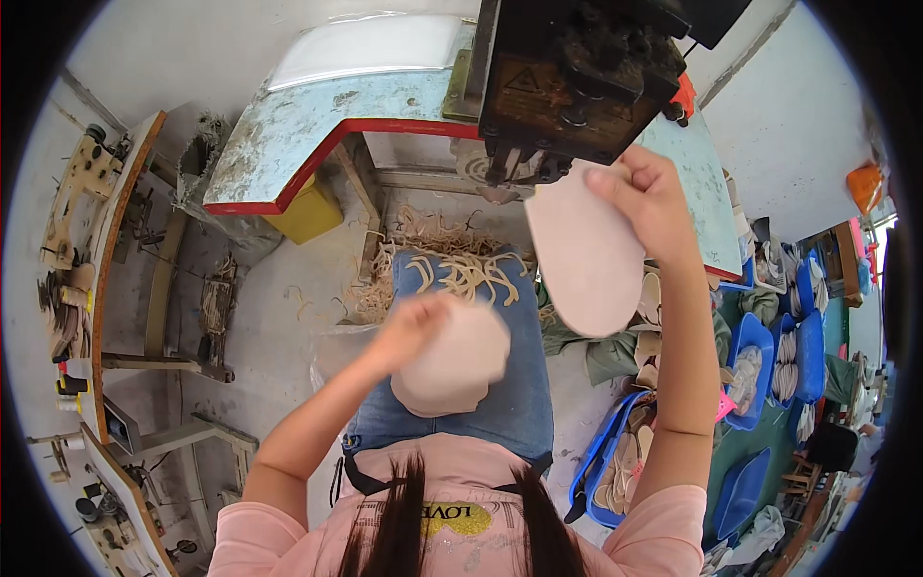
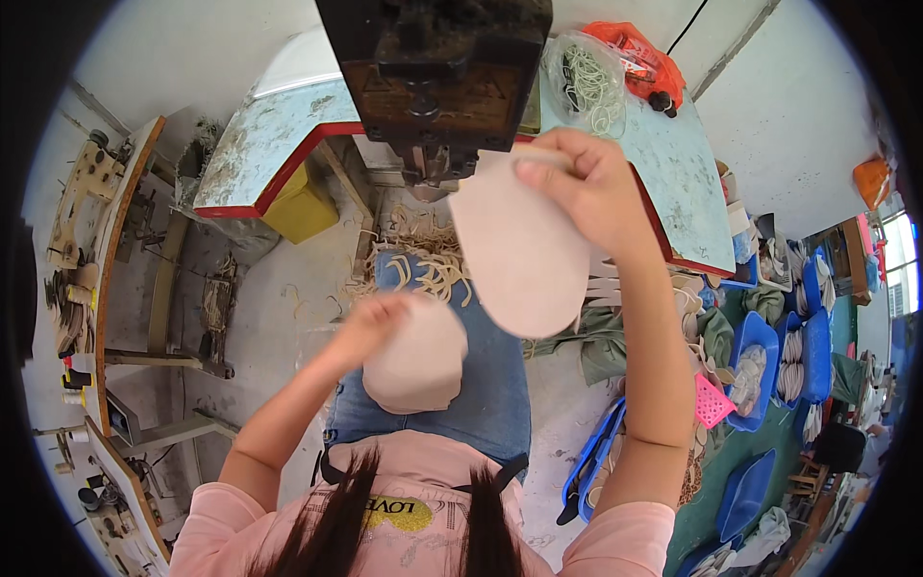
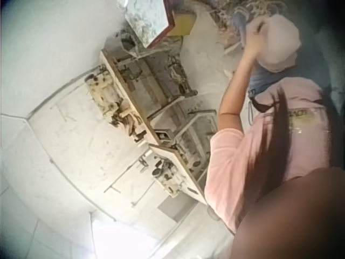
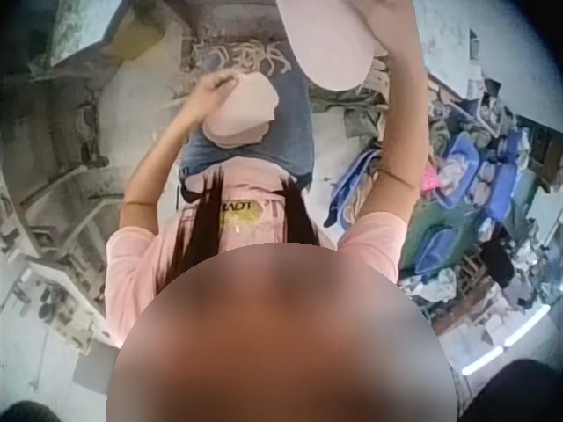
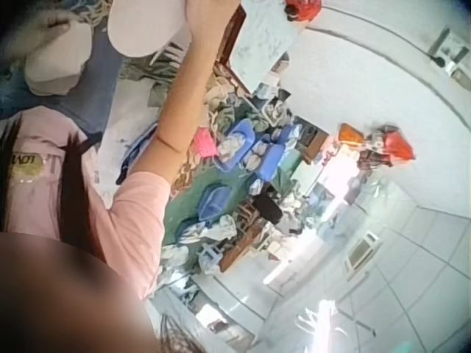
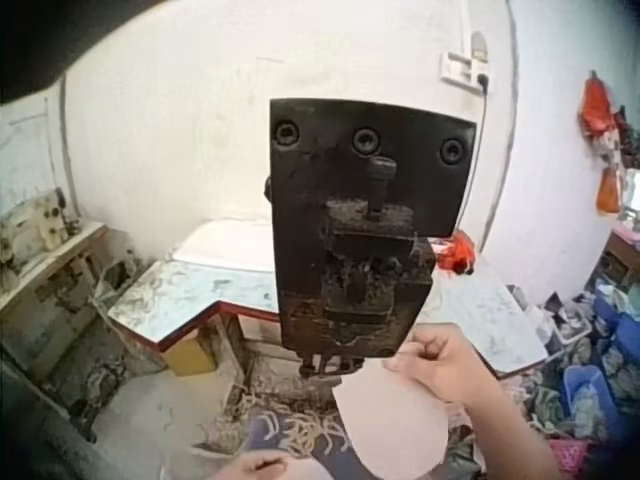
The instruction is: Trim the edges of foam shoe components using an industrial trimming machine.
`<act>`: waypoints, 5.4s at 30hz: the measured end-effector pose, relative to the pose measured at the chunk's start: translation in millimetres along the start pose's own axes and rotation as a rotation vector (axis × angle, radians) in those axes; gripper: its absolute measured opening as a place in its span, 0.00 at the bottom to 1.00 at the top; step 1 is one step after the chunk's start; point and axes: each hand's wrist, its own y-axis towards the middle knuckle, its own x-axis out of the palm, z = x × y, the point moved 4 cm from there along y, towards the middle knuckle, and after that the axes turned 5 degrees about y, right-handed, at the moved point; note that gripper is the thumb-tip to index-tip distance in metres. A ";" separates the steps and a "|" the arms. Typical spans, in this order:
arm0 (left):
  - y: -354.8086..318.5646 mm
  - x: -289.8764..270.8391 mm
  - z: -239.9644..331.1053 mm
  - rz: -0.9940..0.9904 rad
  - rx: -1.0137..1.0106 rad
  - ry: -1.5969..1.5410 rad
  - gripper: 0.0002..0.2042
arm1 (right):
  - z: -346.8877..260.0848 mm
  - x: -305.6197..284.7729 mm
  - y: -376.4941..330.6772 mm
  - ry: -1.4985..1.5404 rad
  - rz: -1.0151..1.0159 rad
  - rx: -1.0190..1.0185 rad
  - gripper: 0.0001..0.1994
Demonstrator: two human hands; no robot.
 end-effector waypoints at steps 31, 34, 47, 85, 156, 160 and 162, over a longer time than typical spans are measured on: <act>-50.8 -14.3 -95.0 0.443 -0.009 0.027 0.21 | 178.1 11.0 -165.3 -0.058 0.389 0.272 0.06; -53.0 -13.7 -92.6 0.465 0.026 -0.001 0.19 | 153.1 24.7 -144.9 -0.040 0.442 0.192 0.05; -88.8 32.3 -62.4 0.384 0.245 1.217 0.28 | -51.1 343.0 -144.8 0.241 -0.597 -0.896 0.08; -58.7 -0.7 -40.0 0.359 -0.133 -0.554 0.04 | 175.6 44.7 -157.7 0.762 0.221 0.405 0.10; -186.2 -48.0 -57.8 0.099 -0.454 -0.349 0.33 | 135.8 -220.6 136.1 -0.202 0.664 -0.029 0.10; -163.3 -46.7 -54.2 0.189 -0.409 -0.564 0.30 | 107.4 -234.0 115.8 0.436 0.592 0.002 0.05; -145.9 -37.2 -43.4 0.190 -0.373 -0.281 0.29 | 93.6 -226.6 110.7 0.682 0.413 -0.077 0.04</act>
